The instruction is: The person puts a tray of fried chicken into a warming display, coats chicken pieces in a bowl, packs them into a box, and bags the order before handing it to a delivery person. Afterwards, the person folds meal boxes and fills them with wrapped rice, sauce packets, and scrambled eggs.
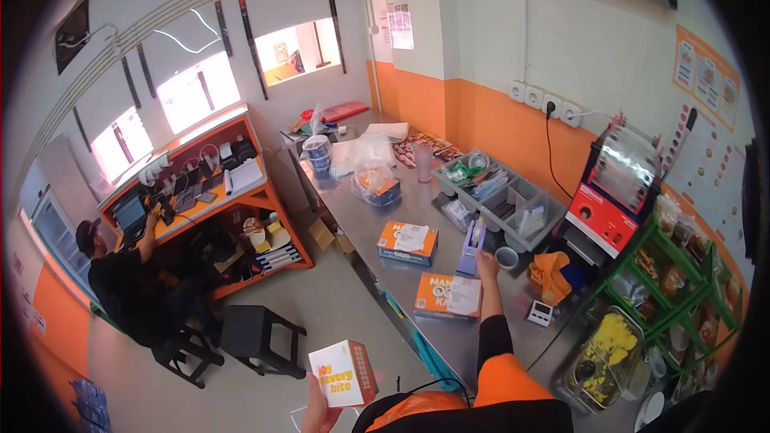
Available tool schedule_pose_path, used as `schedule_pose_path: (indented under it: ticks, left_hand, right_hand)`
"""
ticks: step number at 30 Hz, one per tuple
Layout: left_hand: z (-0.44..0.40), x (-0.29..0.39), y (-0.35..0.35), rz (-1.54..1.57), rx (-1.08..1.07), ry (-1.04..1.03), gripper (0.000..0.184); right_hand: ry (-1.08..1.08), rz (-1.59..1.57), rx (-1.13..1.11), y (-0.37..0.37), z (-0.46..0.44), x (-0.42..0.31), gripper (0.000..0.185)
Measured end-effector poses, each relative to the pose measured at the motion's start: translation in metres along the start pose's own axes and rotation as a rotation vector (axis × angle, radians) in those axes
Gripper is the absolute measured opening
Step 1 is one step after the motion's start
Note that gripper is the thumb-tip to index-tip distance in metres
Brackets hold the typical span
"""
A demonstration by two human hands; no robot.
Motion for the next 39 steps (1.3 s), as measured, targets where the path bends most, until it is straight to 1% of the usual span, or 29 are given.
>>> schedule_pose_path:
  ticks: [2,3,5,6,7,10,12,13,16,17,19,20,21,23,25,27,28,29,30,31,33,36,37,39]
  left_hand:
    - [-0.030,0.032,0.006,0.035,0.002,0.003,0.073]
    - [-0.047,0.046,0.010,0.047,0.006,0.015,0.073]
    - [-0.078,0.069,0.020,0.034,0.012,0.054,0.072]
    - [-0.095,0.080,0.023,0.009,0.009,0.076,0.072]
    - [-0.114,0.094,0.026,-0.017,0.001,0.096,0.072]
    - [-0.175,0.136,0.030,-0.078,-0.081,0.143,0.071]
    - [-0.209,0.171,0.028,-0.142,-0.127,0.156,0.071]
    - [-0.229,0.186,0.030,-0.144,-0.147,0.195,0.069]
    - [-0.279,0.242,0.013,-0.221,-0.245,0.241,0.064]
    - [-0.297,0.258,0.009,-0.222,-0.295,0.281,0.060]
    - [-0.327,0.290,-0.003,-0.286,-0.319,0.304,0.058]
    - [-0.339,0.308,-0.010,-0.315,-0.327,0.308,0.057]
    - [-0.350,0.326,-0.020,-0.310,-0.351,0.312,0.056]
    - [-0.371,0.354,-0.045,-0.276,-0.403,0.309,0.053]
    - [-0.384,0.380,-0.078,-0.266,-0.489,0.283,0.053]
    - [-0.399,0.403,-0.116,-0.252,-0.573,0.265,0.054]
    - [-0.405,0.409,-0.136,-0.232,-0.611,0.265,0.055]
    - [-0.409,0.411,-0.152,-0.215,-0.647,0.270,0.056]
    - [-0.415,0.413,-0.167,-0.228,-0.667,0.262,0.056]
    - [-0.421,0.415,-0.183,-0.244,-0.693,0.250,0.056]
    - [-0.429,0.417,-0.210,-0.274,-0.742,0.257,0.056]
    - [-0.426,0.416,-0.239,-0.349,-0.809,0.265,0.056]
    - [-0.428,0.413,-0.246,-0.375,-0.846,0.274,0.057]
    - [-0.440,0.412,-0.252,-0.379,-0.809,0.226,0.055]
  right_hand:
    - [-0.282,-0.161,-0.202,-0.053,-0.013,0.044,0.036]
    - [-0.361,-0.326,-0.167,-0.029,-0.003,0.005,0.035]
    - [-0.392,-0.345,-0.154,0.003,0.008,-0.045,0.035]
    - [-0.408,-0.353,-0.142,0.004,0.011,-0.049,0.035]
    - [-0.295,-0.400,-0.067,0.008,0.011,-0.048,0.029]
    - [-0.113,0.080,-0.045,0.041,0.017,-0.071,0.022]
    - [-0.300,0.247,-0.233,0.038,0.034,-0.067,0.021]
    - [-0.403,0.319,-0.325,0.035,0.046,-0.068,0.020]
    - [-0.409,0.438,-0.279,0.042,0.045,-0.103,0.022]
    - [-0.501,0.341,-0.323,0.039,0.049,-0.097,0.020]
    - [-0.478,0.657,-0.295,0.051,0.043,-0.116,0.020]
    - [-0.369,0.876,-0.279,0.058,0.049,-0.080,0.016]
    - [-0.246,1.089,-0.258,0.056,0.055,-0.047,0.015]
    - [-0.019,0.878,-0.105,0.063,0.043,-0.109,0.012]
    - [-0.101,1.060,0.066,0.073,0.022,-0.240,0.011]
    - [0.017,0.419,0.145,0.038,0.003,-0.298,0.013]
    - [0.068,0.047,0.146,-0.004,0.001,-0.323,0.013]
    - [0.183,-0.014,0.062,-0.043,-0.010,-0.391,0.015]
    - [0.281,-0.314,-0.041,-0.085,-0.014,-0.421,0.014]
    - [0.227,-0.309,-0.167,-0.118,-0.019,-0.444,0.012]
    - [0.278,-0.351,-0.197,-0.158,-0.041,-0.476,0.010]
    - [0.407,-0.173,-0.194,-0.188,-0.072,-0.484,0.009]
    - [0.423,-0.171,-0.172,-0.189,-0.080,-0.481,0.009]
    - [0.453,-0.175,-0.138,-0.192,-0.093,-0.475,0.009]
Point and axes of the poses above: each hand's wrist, its own z-axis away from the middle knuckle, its own y-axis out of the back of the hand, x = y × z, the point moved 9 cm from there along -z, towards the middle knuckle, and after that the axes turned 15 degrees about y, right-handed, at the moved point
